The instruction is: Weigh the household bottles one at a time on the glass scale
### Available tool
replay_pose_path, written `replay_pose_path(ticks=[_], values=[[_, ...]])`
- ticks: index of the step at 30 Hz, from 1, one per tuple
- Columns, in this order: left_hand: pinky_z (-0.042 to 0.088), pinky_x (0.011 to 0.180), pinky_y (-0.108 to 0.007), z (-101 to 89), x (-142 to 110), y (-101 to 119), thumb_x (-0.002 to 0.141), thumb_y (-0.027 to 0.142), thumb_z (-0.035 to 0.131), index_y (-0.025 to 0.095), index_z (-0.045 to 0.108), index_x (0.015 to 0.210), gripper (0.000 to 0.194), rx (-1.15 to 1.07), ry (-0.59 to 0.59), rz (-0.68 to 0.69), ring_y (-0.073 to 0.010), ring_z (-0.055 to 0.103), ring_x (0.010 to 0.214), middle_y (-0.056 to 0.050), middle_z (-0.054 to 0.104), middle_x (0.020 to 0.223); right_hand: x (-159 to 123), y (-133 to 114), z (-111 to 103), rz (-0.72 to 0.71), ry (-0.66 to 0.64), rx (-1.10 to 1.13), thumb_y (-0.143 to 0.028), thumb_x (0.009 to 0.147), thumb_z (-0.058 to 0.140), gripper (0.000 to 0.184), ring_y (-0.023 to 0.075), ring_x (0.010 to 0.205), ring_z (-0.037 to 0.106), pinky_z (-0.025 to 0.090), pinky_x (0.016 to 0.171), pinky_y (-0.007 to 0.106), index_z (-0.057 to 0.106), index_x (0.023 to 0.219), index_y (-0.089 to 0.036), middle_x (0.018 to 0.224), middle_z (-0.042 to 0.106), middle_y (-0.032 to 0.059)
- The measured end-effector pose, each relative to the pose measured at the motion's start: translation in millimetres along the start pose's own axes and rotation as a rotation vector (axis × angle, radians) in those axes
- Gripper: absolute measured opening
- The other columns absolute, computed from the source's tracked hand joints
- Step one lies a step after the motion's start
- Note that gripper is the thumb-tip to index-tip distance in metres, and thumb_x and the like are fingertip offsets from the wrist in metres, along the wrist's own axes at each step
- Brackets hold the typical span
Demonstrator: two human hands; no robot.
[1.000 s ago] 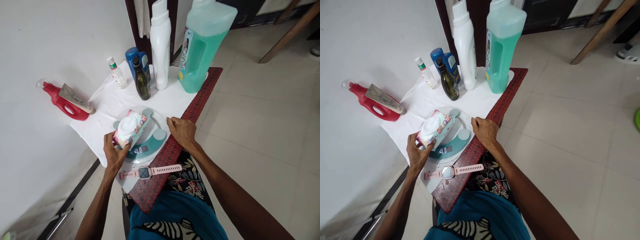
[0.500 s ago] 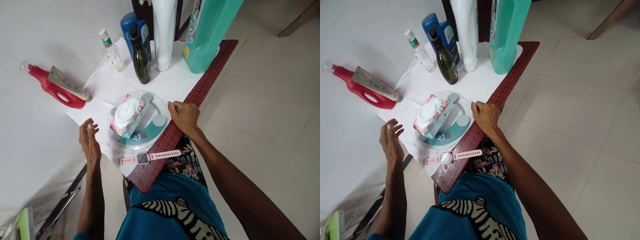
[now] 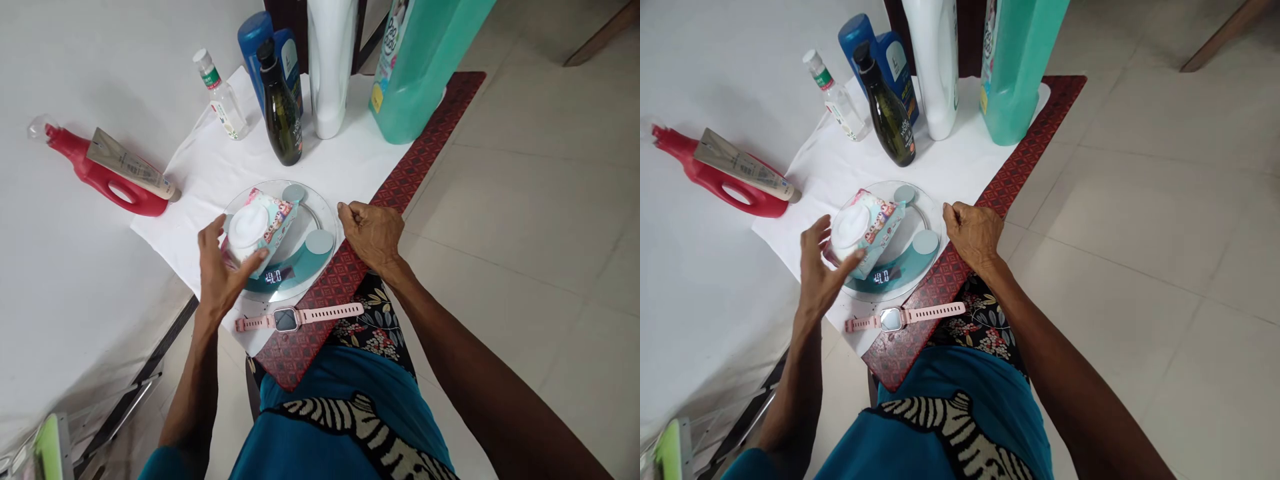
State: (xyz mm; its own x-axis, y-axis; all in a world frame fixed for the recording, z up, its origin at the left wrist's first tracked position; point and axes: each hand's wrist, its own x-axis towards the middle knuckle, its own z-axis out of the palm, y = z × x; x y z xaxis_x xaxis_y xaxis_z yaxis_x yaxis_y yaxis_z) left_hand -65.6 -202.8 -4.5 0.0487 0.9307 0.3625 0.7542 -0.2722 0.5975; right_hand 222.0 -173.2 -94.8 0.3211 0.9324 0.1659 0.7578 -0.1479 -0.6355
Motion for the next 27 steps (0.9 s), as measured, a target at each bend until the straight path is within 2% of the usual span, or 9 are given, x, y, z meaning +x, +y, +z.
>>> replay_pose_path(ticks=[3,6,9,12,15,17,20,23,27], values=[[0.054,0.123,-0.060,17.8,2.2,-0.7,0.081,0.058,0.094,0.021,0.058,0.154,0.090,0.108,-0.007,0.049,-0.0404,0.061,0.147,-0.019,0.066,0.154,-0.1,0.6,-0.7,-0.006,0.002,-0.002,-0.049,0.108,0.050,0.053,0.0169,0.061,0.040,0.022,0.067,0.036,0.057,0.062,-0.022,0.058,0.049,0.0036],[0.062,0.114,-0.056,22.1,3.3,-2.6,0.084,0.054,0.090,0.023,0.065,0.146,0.074,0.068,0.067,-0.056,-0.0361,0.071,0.133,-0.014,0.074,0.143,-0.8,1.4,-1.7,-0.011,0.009,0.003,-0.049,0.107,0.050,0.052,0.0170,0.061,0.040,0.022,0.067,0.036,0.057,0.062,-0.023,0.057,0.049,0.0037],[0.066,0.102,-0.050,8.1,5.2,-8.9,0.084,0.058,0.090,0.024,0.070,0.140,0.069,-0.017,0.195,-0.227,-0.0324,0.075,0.118,-0.011,0.078,0.132,-0.9,2.7,-1.7,-0.011,0.003,0.014,-0.050,0.105,0.050,0.052,0.0175,0.061,0.041,0.023,0.067,0.036,0.056,0.061,-0.023,0.057,0.051,0.0043],[0.065,0.101,-0.049,-17.6,13.1,-26.1,0.083,0.061,0.088,0.022,0.068,0.142,0.074,-0.004,0.389,-0.287,-0.0323,0.075,0.118,-0.012,0.076,0.133,-0.7,3.3,-1.1,-0.016,0.002,0.025,-0.051,0.103,0.050,0.051,0.0172,0.060,0.039,0.024,0.067,0.035,0.053,0.060,-0.024,0.057,0.049,0.0037],[0.062,0.106,-0.051,-42.7,30.2,-59.0,0.079,0.059,0.088,0.019,0.066,0.140,0.075,0.062,0.545,-0.318,-0.0345,0.072,0.123,-0.015,0.073,0.135,-0.5,3.6,-0.4,-0.018,0.014,0.025,-0.050,0.101,0.052,0.050,0.0165,0.060,0.037,0.023,0.066,0.035,0.049,0.059,-0.024,0.055,0.046,0.0028],[0.059,0.111,-0.053,-54.1,44.7,-88.1,0.076,0.055,0.089,0.019,0.064,0.137,0.075,0.098,0.584,-0.368,-0.0366,0.070,0.127,-0.016,0.072,0.136,-0.3,4.1,0.0,-0.021,0.024,0.030,-0.051,0.101,0.052,0.051,0.0163,0.059,0.036,0.023,0.065,0.035,0.047,0.058,-0.024,0.054,0.045,0.0026],[0.054,0.118,-0.056,-62.3,66.6,-134.2,0.073,0.051,0.088,0.018,0.061,0.137,0.076,0.151,0.532,-0.388,-0.0393,0.067,0.132,-0.019,0.070,0.139,0.5,4.6,0.5,-0.020,0.033,0.041,-0.053,0.101,0.052,0.053,0.0163,0.058,0.038,0.023,0.063,0.034,0.045,0.057,-0.025,0.054,0.047,0.0033],[0.048,0.125,-0.058,-64.5,86.9,-173.9,0.076,0.051,0.085,0.015,0.060,0.142,0.079,0.247,0.438,-0.308,-0.0430,0.063,0.141,-0.024,0.067,0.147,1.6,3.9,0.3,-0.015,0.028,0.040,-0.054,0.100,0.051,0.053,0.0162,0.058,0.040,0.023,0.063,0.034,0.045,0.057,-0.024,0.055,0.050,0.0042],[0.038,0.132,-0.064,-70.5,108.8,-206.9,0.079,0.053,0.084,0.012,0.057,0.147,0.084,0.341,0.372,-0.231,-0.0478,0.055,0.150,-0.029,0.062,0.154,2.3,2.0,-0.7,-0.008,0.015,0.037,-0.055,0.100,0.049,0.053,0.0158,0.056,0.040,0.023,0.062,0.033,0.044,0.057,-0.024,0.053,0.048,0.0035]])
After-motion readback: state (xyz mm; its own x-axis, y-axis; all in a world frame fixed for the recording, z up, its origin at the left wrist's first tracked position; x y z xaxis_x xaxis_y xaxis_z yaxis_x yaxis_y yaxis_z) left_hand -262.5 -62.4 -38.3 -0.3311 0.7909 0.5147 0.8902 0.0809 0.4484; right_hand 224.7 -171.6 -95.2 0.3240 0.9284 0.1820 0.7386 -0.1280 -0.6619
